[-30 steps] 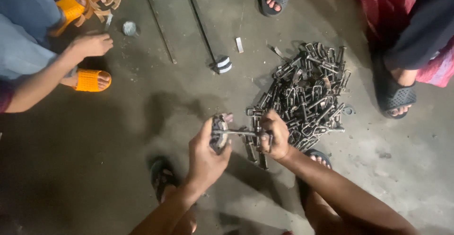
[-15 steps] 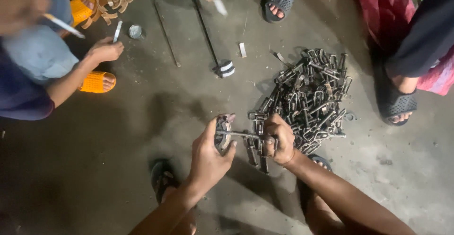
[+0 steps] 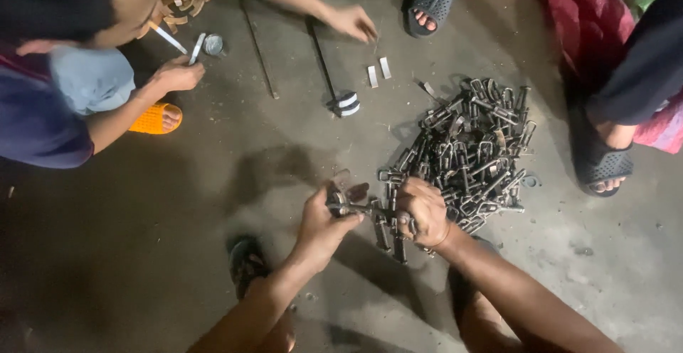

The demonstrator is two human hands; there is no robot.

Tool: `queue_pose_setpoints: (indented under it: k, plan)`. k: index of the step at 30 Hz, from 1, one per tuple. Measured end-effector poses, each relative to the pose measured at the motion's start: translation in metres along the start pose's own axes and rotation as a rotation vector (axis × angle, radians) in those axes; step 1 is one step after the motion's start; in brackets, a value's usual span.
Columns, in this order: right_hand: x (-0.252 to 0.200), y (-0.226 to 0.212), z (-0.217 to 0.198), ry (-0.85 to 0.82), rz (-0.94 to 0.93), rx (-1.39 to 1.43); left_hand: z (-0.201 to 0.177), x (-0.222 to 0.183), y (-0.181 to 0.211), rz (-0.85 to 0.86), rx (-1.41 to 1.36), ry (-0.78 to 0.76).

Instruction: Assembling metal U-bolts with brackets and tightening them using a small hand tool while sitting on a workshop floor.

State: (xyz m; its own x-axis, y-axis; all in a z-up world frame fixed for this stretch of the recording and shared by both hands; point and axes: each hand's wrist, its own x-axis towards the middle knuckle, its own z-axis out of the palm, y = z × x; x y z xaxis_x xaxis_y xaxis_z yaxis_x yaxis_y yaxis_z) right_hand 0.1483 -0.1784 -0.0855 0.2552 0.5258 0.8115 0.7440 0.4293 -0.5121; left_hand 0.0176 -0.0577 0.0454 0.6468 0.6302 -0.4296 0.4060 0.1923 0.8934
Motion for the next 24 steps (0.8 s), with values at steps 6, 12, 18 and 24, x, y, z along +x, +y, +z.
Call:
queue_pose_setpoints:
  k: [6,12,18,24]
  plan:
    - [-0.012,0.009,0.003,0.030,0.001,0.001,0.008,-0.002,-0.008,-0.011,-0.042,-0.002]
    - [0.018,-0.007,0.001,0.081,0.043,0.011,0.015,-0.005,-0.017,0.126,-0.194,0.111]
    - [0.002,-0.005,0.006,0.153,0.026,0.054,0.017,-0.011,-0.016,0.217,-0.264,0.087]
    - [0.030,-0.027,0.004,0.172,0.063,-0.003,0.016,-0.014,-0.012,0.324,-0.124,0.120]
